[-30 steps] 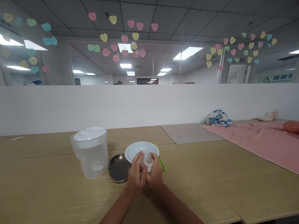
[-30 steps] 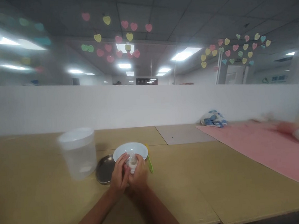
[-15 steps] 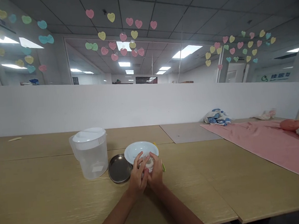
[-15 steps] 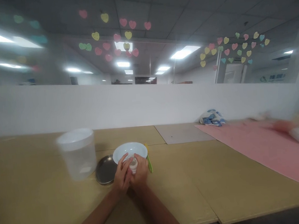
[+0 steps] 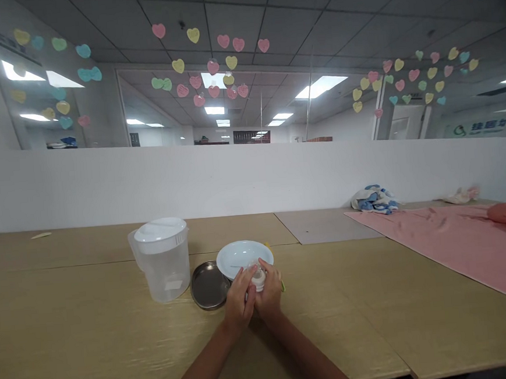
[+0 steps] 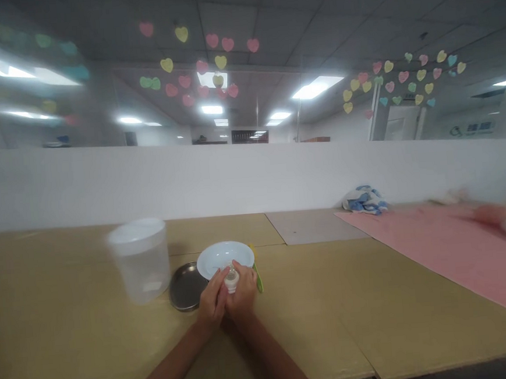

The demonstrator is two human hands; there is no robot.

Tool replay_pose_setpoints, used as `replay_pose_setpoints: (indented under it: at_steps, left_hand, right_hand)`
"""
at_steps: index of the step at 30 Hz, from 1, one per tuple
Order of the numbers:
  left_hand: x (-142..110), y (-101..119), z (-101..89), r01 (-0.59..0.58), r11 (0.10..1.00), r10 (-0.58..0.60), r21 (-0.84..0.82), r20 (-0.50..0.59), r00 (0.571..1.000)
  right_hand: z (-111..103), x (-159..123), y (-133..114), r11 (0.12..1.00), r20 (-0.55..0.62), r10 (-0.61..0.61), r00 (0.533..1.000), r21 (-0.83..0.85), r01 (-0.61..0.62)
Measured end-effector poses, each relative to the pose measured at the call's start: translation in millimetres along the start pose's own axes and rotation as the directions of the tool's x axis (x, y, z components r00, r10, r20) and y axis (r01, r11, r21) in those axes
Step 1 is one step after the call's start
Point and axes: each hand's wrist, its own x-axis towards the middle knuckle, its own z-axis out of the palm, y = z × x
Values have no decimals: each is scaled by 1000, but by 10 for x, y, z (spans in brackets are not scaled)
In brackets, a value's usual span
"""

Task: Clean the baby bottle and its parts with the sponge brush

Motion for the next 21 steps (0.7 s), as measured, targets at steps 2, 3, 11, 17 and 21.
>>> replay_pose_setpoints:
  at_steps: [2, 3, 11, 17, 21]
  left_hand:
    - [-7, -8, 5, 0, 1000, 0, 1, 6, 1000]
    - [-12, -11, 9, 2, 1000, -2, 5, 8, 1000]
    - [-39, 4, 32, 4, 997, -5, 71, 14, 1000]
    - [15, -131, -143, -220, 944, 191, 244, 136, 972]
    - [41, -183, -278, -286, 928, 231, 238, 236, 944]
  right_hand:
    - [11, -2, 7, 1000, -11, 11, 1000, 4, -11]
    - [15, -2, 10, 1000, -14, 20, 1000, 1, -20]
    - [5, -27, 29, 999, 16, -23, 1000, -44, 23]
    - [20, -27, 27, 995, 21, 24, 999, -93, -22]
    - [8, -8, 42, 988, 49, 132, 990, -91, -128]
